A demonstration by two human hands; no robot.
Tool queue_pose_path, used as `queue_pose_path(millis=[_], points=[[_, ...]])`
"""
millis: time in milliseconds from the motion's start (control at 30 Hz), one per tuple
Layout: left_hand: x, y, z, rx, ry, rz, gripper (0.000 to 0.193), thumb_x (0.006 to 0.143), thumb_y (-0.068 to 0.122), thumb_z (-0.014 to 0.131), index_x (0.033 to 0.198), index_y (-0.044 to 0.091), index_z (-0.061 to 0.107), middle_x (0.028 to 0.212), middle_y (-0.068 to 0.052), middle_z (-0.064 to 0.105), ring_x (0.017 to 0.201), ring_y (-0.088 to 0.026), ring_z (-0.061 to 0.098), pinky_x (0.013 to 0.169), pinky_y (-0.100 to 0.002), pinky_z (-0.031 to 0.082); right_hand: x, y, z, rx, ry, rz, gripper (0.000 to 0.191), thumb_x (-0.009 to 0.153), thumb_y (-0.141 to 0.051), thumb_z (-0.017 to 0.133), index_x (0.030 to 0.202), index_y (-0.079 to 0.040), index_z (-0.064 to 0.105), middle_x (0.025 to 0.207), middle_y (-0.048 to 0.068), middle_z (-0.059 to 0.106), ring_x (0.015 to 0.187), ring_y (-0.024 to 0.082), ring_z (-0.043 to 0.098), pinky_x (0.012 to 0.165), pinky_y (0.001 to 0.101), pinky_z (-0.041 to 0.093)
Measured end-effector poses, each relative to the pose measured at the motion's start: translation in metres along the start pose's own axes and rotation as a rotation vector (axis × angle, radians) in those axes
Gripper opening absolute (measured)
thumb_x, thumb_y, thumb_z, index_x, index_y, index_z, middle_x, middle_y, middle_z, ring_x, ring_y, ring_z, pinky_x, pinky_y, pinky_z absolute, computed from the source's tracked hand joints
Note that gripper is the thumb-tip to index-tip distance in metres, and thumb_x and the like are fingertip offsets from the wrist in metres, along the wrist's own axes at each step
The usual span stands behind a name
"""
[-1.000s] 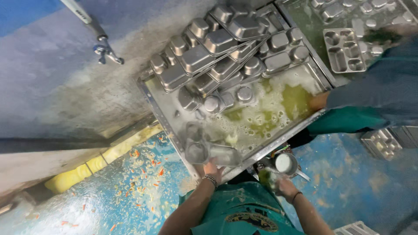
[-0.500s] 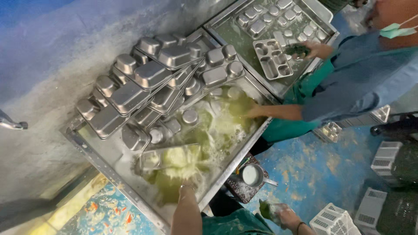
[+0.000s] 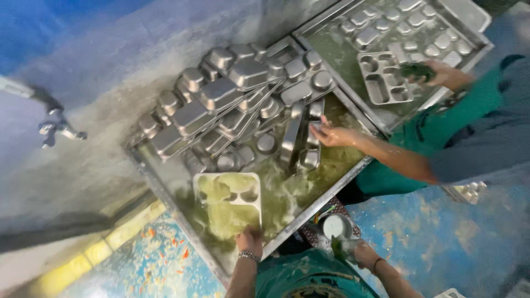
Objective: The person scrubs stainless steel compartmentalized trays with a green scrubbing pad in a soapy sink, rinses them, and stacks them on the left side of the sink. Another person works alongside in a similar manner.
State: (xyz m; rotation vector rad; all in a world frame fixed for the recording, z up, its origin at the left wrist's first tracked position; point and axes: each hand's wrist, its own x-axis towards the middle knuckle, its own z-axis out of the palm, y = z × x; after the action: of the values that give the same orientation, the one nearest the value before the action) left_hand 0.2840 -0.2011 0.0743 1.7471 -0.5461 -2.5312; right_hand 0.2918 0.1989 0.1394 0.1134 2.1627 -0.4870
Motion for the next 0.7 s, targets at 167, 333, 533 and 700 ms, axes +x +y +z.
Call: queue_pose_path(millis=[167, 333, 533, 700], points=[[-0.038, 0.027, 0.01, -0.135, -0.051, 0.439, 0.094, 0.078, -0.011, 0.05, 0.157, 0.034, 0.024, 0.134, -0.002, 0.054, 0.108, -0.024, 0.054, 0.082, -0.036, 0.052, 0.029, -0.016, -0.022, -0.312, 0.003, -0.176, 0.029, 0.077, -0.015, 0.074, 0.105, -0.007, 0.072, 0.087, 0.017, 0.074, 0.079, 0.03, 0.07, 0.076, 0.0427, 0.056], [-0.074, 0.091, 0.029, 0.322, -0.283, 0.982, 0.09, 0.077, -0.01, 0.06, 0.157, 0.018, 0.03, 0.152, -0.016, 0.047, 0.13, -0.028, 0.057, 0.101, -0.039, 0.054, 0.05, -0.017, -0.024, -0.686, -0.021, -0.365, 0.041, 0.067, -0.013, 0.083, 0.107, -0.01, 0.072, 0.094, 0.019, 0.073, 0.093, 0.038, 0.07, 0.09, 0.0492, 0.054], [-0.048, 0.212, 0.038, 1.373, 0.452, 0.816, 0.04, 0.093, 0.027, 0.067, 0.13, 0.015, 0.06, 0.119, -0.02, 0.071, 0.109, -0.042, 0.067, 0.093, -0.051, 0.055, 0.062, -0.026, -0.019, -0.521, -0.045, -0.344, 0.056, 0.067, -0.009, 0.081, 0.12, -0.014, 0.065, 0.094, 0.018, 0.073, 0.092, 0.038, 0.071, 0.082, 0.0487, 0.057], [-0.041, 0.265, 0.071, 1.629, 0.615, 0.915, 0.029, 0.093, 0.029, 0.059, 0.12, 0.021, 0.066, 0.113, -0.015, 0.072, 0.107, -0.037, 0.07, 0.088, -0.05, 0.056, 0.061, -0.003, -0.014, -0.767, 0.046, -0.561, 0.03, 0.07, -0.012, 0.076, 0.099, -0.012, 0.069, 0.088, 0.015, 0.072, 0.087, 0.034, 0.071, 0.079, 0.0474, 0.057]])
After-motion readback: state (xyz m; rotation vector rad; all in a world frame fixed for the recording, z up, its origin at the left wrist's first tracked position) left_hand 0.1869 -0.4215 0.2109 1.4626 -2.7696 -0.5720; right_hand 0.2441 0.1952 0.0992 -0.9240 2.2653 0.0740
